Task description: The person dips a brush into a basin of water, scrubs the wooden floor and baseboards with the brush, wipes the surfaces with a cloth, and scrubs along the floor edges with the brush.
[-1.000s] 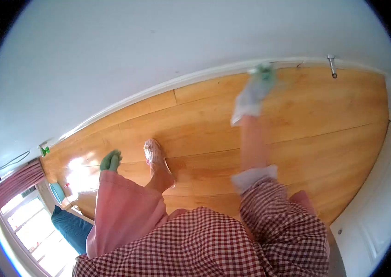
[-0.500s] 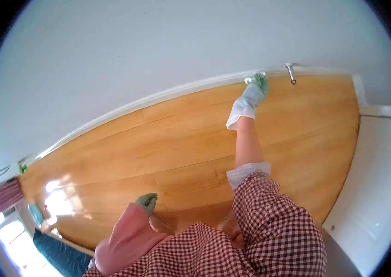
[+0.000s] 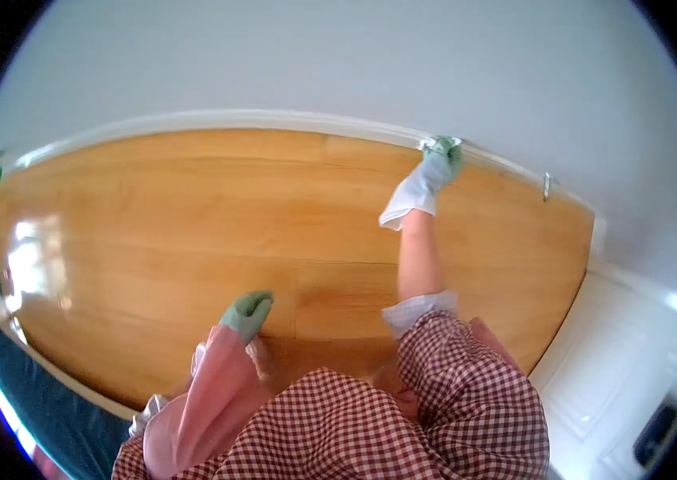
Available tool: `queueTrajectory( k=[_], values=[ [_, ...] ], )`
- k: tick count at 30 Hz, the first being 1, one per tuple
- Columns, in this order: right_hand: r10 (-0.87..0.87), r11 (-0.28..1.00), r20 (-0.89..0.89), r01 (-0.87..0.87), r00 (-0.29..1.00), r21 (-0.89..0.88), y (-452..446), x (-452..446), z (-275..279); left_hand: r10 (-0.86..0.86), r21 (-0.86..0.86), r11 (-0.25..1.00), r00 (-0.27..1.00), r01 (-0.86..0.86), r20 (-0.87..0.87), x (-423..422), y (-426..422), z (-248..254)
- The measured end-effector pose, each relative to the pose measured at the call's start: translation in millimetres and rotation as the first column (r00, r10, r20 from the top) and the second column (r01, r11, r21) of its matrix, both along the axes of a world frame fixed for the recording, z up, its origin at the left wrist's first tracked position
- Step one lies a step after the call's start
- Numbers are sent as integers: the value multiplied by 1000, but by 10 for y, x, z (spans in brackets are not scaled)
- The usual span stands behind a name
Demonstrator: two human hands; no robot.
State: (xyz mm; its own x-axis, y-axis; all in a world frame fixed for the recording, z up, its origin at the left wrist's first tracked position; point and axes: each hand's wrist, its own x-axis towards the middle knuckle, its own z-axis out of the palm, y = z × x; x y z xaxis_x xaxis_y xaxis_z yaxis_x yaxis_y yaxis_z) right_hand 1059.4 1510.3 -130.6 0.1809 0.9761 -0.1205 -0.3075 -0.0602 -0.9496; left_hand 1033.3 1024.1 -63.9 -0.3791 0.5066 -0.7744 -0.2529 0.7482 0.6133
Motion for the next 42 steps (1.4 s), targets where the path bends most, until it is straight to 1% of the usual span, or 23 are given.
queueTrajectory(
  k=[3, 5, 8, 10, 11, 13, 15, 17, 18, 21, 22, 24, 27, 28, 29, 31, 33, 34, 35, 37, 39, 41, 42],
  values=[
    [307, 947, 33, -309, 951, 88, -1054, -896, -18, 198, 42, 977, 964, -208, 175, 40, -151, -83],
    [332, 935, -15, -331, 943, -130, -1729, -1531, 309, 380, 53, 910, 878, -412, 291, 286, -50, -302],
    [575, 785, -228, -609, 785, -115, -2545, -2393, 349, 384, -108, 923, 856, -370, 347, 317, 62, -64],
    [551, 773, -288, -609, 783, -177, -3161, -2968, 588, 360, -66, 930, 857, -362, 368, 426, -99, -4],
    [689, 673, -71, -673, 721, -307, -3308, -3304, 361, 351, -57, 932, 856, -357, 378, 491, -226, -1],
    [730, 453, -366, -810, 577, -373, -3462, -3398, 678, 343, -52, 934, 851, -352, 398, 608, -386, 43],
    [860, 373, -141, -791, 491, -485, -3345, -3127, 793, 326, -51, 940, 847, -337, 420, 733, -502, 86],
    [938, 185, -125, -769, 325, -612, -3184, -2586, 1320, 309, -54, 946, 840, -320, 446, 835, -666, 186],
    [891, 267, -86, -668, 446, -695, -3080, -2391, 1468, 309, -59, 946, 835, -318, 455, 857, -741, 217],
    [729, 633, 71, -630, 681, -450, -2153, -1655, 1158, 304, -71, 948, 816, -311, 491, 969, -882, 395],
    [694, 693, 92, -627, 714, -356, -1530, -1279, 694, 303, -75, 949, 813, -308, 498, 992, -910, 414],
    [484, 835, 120, -417, 867, -360, -1031, -798, 626, 298, -81, 950, 807, -300, 510, 1042, -952, 461],
    [486, 831, 207, -376, 849, -410, -916, -822, 493, 289, -75, 953, 801, -295, 524, 1118, -1008, 399],
    [514, 791, 143, -404, 846, -459, -1339, -1137, 670, 284, -74, 954, 804, -289, 523, 1154, -1027, 377],
    [584, 766, 223, -439, 781, -470, -1721, -1499, 721, 282, -74, 955, 806, -286, 521, 1177, -1055, 362],
    [760, 563, 21, -643, 649, -519, -2531, -2072, 848, 265, -80, 962, 818, -262, 510, 1215, -1113, 371],
    [866, 411, -3, -715, 500, -565, -3077, -2568, 925, 237, -90, 971, 836, -221, 495, 1264, -1183, 413],
    [841, 423, -67, -730, 537, -537, -3245, -2781, 948, 217, -93, 976, 847, -197, 485, 1264, -1217, 424],
    [756, 382, -349, -807, 553, -450, -3256, -2986, 627, 209, -97, 978, 858, -185, 469, 1298, -1235, 433],
    [615, 341, -534, -806, 581, -484, -3236, -3195, 568, 184, -108, 983, 876, -151, 446, 1352, -1277, 486],
    [567, 329, -542, -774, 620, -540, -3028, -3029, 517, 160, -132, 985, 890, -113, 428, 1432, -1322, 576],
    [748, 238, -454, -834, 485, -498, -2598, -2592, 166, 149, -161, 983, 893, -87, 424, 1494, -1357, 706],
    [941, 339, 144, -852, 307, -399, -2457, -2233, 397, 139, -167, 983, 897, -74, 420, 1481, -1365, 737]
  ],
)
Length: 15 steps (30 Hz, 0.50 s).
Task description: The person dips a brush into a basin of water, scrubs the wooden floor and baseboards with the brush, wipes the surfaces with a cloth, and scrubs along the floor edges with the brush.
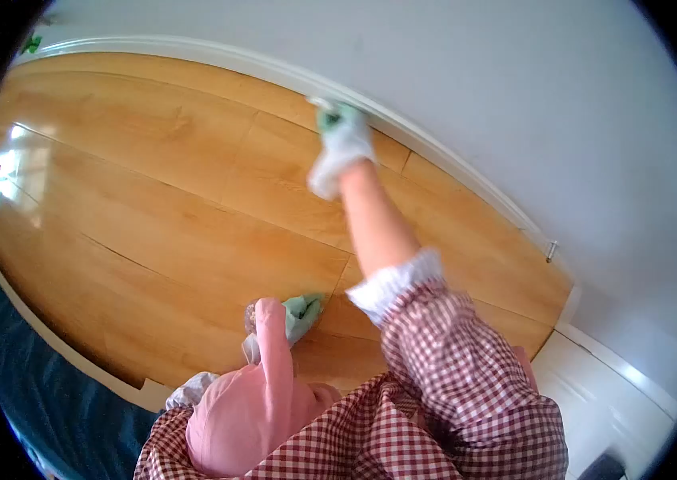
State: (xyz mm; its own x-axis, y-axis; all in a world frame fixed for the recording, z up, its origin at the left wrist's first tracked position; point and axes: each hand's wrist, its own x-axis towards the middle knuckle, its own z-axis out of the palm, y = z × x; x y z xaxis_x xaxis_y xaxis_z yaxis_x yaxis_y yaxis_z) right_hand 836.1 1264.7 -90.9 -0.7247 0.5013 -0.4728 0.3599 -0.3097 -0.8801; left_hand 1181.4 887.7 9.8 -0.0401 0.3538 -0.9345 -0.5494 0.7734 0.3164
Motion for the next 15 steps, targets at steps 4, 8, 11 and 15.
queueTrajectory(
  k=[4, 8, 11, 15],
  values=[
    [5, 699, 148, -109, 989, 707, 1191, 1392, -324, -12, 4, 1000, 1000, 12, 6, -97, 13, 44],
    [-600, 800, -108, 599, 793, -45, 1972, 1916, -502, -1, 19, 1000, 1000, 1, 30, -172, -36, 58],
    [-143, 552, 361, -228, 922, 802, 1116, 1326, -51, 20, 27, 999, 999, -21, 32, -309, -2, 9],
    [-70, 997, 240, 61, 968, 46, -668, -364, 463, 46, 41, 998, 999, -47, 28, -496, -39, -145]
  ],
)
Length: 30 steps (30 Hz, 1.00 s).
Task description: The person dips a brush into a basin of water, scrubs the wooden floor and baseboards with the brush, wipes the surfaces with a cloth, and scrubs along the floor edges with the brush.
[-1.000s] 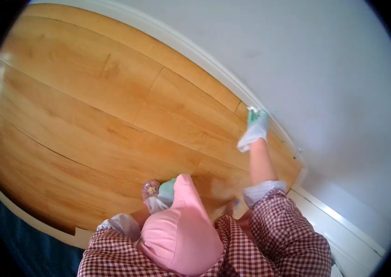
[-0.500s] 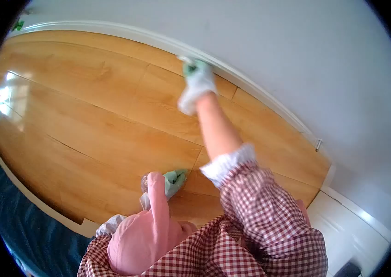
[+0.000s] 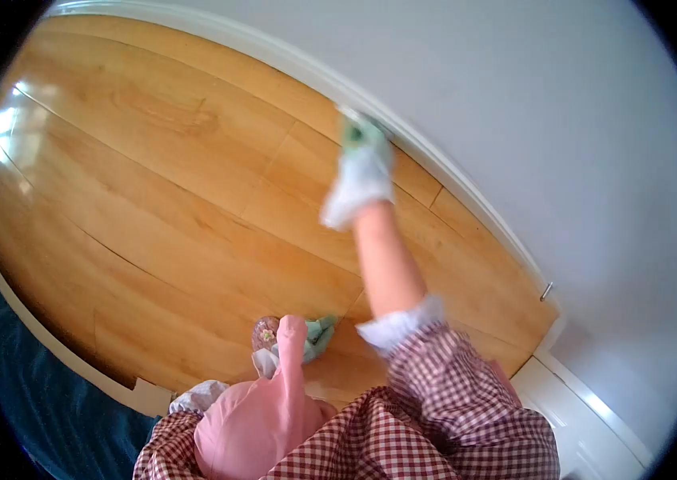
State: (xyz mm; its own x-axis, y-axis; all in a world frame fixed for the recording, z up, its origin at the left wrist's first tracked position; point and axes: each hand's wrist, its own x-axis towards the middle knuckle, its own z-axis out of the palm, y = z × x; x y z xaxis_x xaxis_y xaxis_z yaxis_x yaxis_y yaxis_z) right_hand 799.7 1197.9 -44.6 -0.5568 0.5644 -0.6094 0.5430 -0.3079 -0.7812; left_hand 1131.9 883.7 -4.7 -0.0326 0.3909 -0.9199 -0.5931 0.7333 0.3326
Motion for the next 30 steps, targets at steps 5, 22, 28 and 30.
queueTrajectory(
  k=[5, 22, 28, 30],
  values=[
    [-306, 708, -81, 170, 949, -686, -1191, -1574, -487, 12, 6, 1000, 999, -12, -47, -134, 119, -159],
    [-696, 711, -280, 581, 661, -396, 1494, 1253, -1186, 453, 204, 891, 776, -405, -439, -1340, -274, -1629],
    [-750, 655, -320, 718, 579, -235, 2109, 1798, -1356, 231, 178, 969, 876, -170, -423, -2610, -1087, -1699],
    [-707, 704, -281, 687, 649, -180, 2165, 1918, -1362, 157, 137, 985, 888, -108, -431, -3023, -1353, -1579]
  ],
)
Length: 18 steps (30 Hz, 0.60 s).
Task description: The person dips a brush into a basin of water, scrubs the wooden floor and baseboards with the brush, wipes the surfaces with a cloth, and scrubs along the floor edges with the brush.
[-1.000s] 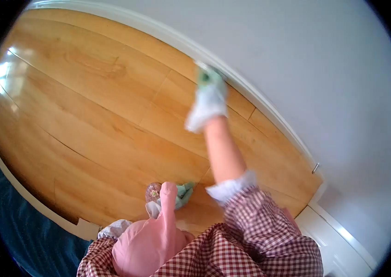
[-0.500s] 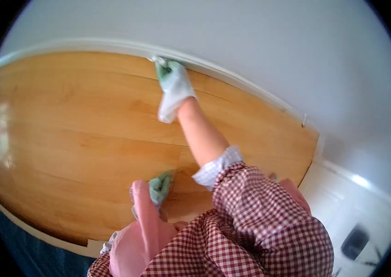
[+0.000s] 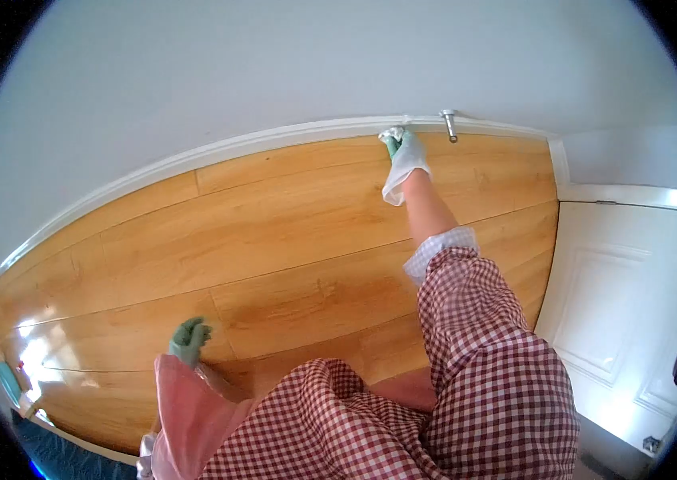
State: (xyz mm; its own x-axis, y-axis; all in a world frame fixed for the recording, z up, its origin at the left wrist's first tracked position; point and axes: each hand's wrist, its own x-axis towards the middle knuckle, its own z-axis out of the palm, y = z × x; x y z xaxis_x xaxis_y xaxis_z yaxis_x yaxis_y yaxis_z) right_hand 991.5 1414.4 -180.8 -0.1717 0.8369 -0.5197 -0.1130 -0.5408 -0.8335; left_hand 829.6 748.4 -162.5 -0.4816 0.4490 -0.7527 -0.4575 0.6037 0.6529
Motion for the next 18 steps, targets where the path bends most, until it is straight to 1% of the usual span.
queueTrajectory(
  k=[1, 2, 3, 4, 5, 7, 8, 9, 11, 13, 15, 16, 17, 18],
  values=[
    [103, 995, -98, -101, 990, 20, 23, 15, -72, -26, -20, 999, 1000, 26, -5, -199, -7, 182],
    [81, 992, 95, -90, 992, 90, 52, 211, 3, -136, -30, 990, 989, 135, -49, -500, 174, 291],
    [83, 984, 264, -120, 961, 128, 14, 238, 55, -212, -73, 976, 971, 205, -108, -714, 299, 580],
    [89, 972, 436, -174, 895, 159, 5, 233, 104, -272, -115, 960, 950, 257, -152, -860, 449, 835],
    [79, 959, 591, -223, 803, 174, -50, 235, 110, -407, -154, 912, 884, 380, -231, -1007, 660, 1146],
    [-46, 973, 567, -92, 822, 213, 55, 319, 150, -586, -222, 809, 729, 544, -352, -1106, 917, 1289],
    [-169, 975, 376, 100, 911, 198, 164, 326, 210, -658, -263, 749, 635, 608, -404, -1157, 976, 1345],
    [-286, 955, 172, 264, 943, 138, 240, 199, 255, -690, -281, 719, 606, 635, -396, -1137, 1013, 1388],
    [-250, 944, 185, 197, 950, 264, 257, 36, -40, -764, -293, 637, 533, 713, -364, -1182, 1146, 1377],
    [-266, 933, 105, 228, 958, 279, 187, -131, -23, -822, -456, 468, 183, 757, -539, -1204, 1230, 1126],
    [-330, 928, -78, 338, 941, 157, -131, -445, 282, -820, -570, 515, 176, 640, -544, -1014, 1719, 1221],
    [-158, 961, -9, 156, 987, 228, -405, -586, 405, -877, -682, 472, 218, 558, -428, -867, 1903, 1247],
    [8, 957, 69, -27, 998, 287, -678, -713, 540, -913, -782, 404, 266, 475, -311, -691, 2126, 1239],
    [-82, 983, 34, 75, 996, 164, -949, -1022, 685, -924, -863, 320, 330, 391, -193, -616, 2272, 1184]
  ],
)
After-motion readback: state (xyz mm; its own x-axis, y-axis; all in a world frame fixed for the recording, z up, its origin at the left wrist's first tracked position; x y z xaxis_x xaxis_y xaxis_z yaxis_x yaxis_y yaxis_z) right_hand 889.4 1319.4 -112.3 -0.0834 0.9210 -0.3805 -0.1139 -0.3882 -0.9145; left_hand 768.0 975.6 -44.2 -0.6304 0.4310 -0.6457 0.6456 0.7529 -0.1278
